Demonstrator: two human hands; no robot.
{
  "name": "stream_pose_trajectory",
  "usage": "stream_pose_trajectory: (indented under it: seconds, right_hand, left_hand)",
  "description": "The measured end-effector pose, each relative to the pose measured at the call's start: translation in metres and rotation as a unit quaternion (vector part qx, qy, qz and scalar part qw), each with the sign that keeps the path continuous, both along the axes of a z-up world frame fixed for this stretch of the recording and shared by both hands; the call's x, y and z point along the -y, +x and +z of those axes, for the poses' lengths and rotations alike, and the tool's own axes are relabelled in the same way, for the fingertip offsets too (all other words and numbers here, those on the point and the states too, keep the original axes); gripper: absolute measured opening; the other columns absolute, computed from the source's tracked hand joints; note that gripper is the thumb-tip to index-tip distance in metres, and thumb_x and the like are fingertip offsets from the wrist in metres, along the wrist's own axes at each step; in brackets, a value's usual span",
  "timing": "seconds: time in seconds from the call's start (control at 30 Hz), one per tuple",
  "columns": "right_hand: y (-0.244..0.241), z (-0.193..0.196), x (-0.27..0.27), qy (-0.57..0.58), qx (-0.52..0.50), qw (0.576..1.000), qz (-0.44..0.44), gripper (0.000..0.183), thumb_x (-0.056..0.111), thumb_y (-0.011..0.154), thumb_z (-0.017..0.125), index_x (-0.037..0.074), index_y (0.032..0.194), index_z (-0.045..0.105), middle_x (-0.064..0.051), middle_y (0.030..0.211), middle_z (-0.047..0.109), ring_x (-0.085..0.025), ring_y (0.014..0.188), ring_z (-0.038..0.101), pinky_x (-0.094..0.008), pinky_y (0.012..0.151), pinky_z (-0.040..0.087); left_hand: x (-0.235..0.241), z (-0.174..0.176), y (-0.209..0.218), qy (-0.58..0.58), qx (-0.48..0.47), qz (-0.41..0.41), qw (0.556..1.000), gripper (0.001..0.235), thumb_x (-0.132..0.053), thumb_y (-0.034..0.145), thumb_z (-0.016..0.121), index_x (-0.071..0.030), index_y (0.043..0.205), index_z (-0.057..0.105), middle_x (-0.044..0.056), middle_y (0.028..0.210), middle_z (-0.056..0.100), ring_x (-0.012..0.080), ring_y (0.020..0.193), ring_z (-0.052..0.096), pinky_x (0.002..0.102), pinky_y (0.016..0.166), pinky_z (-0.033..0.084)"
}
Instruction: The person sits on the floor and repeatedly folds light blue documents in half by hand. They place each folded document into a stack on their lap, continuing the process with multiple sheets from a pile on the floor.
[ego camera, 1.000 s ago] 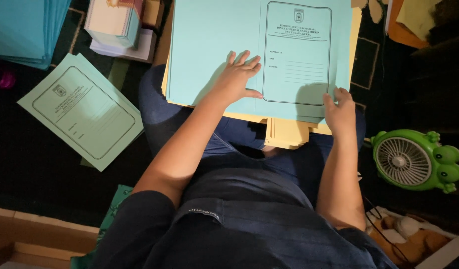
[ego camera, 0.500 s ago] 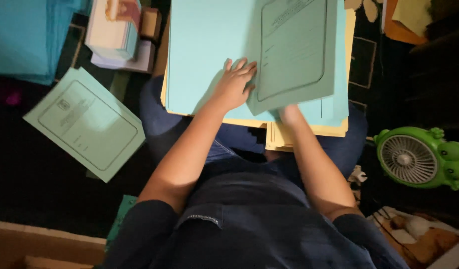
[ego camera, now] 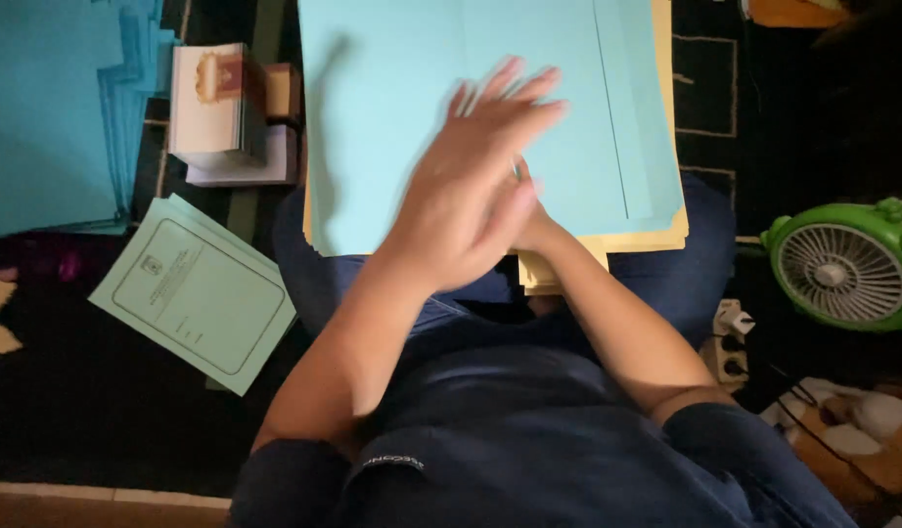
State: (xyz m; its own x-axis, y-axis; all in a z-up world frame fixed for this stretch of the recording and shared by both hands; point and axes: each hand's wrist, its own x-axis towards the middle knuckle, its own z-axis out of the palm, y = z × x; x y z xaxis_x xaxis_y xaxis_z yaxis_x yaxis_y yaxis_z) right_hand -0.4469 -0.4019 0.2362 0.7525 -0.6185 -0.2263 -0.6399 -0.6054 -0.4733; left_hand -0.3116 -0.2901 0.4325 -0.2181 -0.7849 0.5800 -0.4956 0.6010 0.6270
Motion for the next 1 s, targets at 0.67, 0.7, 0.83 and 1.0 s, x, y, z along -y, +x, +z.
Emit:
stream_pose_trajectory:
  seconds: [0.67,0.7,0.83,1.0]
  right_hand:
    - [-0.094,-0.029,0.024,-0.17,-0.063,0.956,-0.231,0.067,0.047,0.112,0.03,0.008,0.166,0.023,-0.019,0.172,0.021,-0.036,0.159,0.015,-0.048,0.129,0.008]
    - [-0.105,-0.026,0.024,-0.149,-0.098,0.952,-0.247,0.067,0.049,0.112,0.023,0.011,0.167,0.02,-0.017,0.173,0.017,-0.034,0.16,0.011,-0.047,0.13,0.004]
    - [-0.14,-0.042,0.032,-0.287,-0.062,0.926,-0.237,0.061,0.039,0.111,0.044,0.007,0.162,0.038,-0.028,0.165,0.033,-0.043,0.155,0.026,-0.055,0.126,0.014]
    - [-0.161,-0.033,0.044,-0.191,-0.112,0.945,-0.24,0.071,0.049,0.112,0.026,0.003,0.165,0.024,-0.022,0.172,0.019,-0.036,0.16,0.015,-0.048,0.13,0.01]
  left_hand:
    - [0.15,-0.201,0.017,0.332,0.327,0.227,0.855,0.061,-0.045,0.112,0.021,-0.02,0.168,0.019,0.01,0.175,0.007,0.0306,0.162,0.002,0.056,0.128,-0.001]
    - [0.148,-0.202,0.016,0.334,0.325,0.228,0.855,0.061,-0.046,0.112,0.021,-0.02,0.168,0.02,0.011,0.175,0.007,0.0312,0.162,0.003,0.056,0.128,-0.001]
    - [0.148,-0.207,0.017,0.319,0.312,0.239,0.863,0.061,-0.047,0.113,0.021,-0.019,0.168,0.022,0.011,0.175,0.01,0.0313,0.161,0.004,0.056,0.128,-0.001]
    - [0.147,-0.202,0.018,0.335,0.32,0.224,0.858,0.067,-0.053,0.11,0.021,-0.02,0.168,0.019,0.011,0.176,0.006,0.0311,0.162,0.0,0.057,0.127,-0.003]
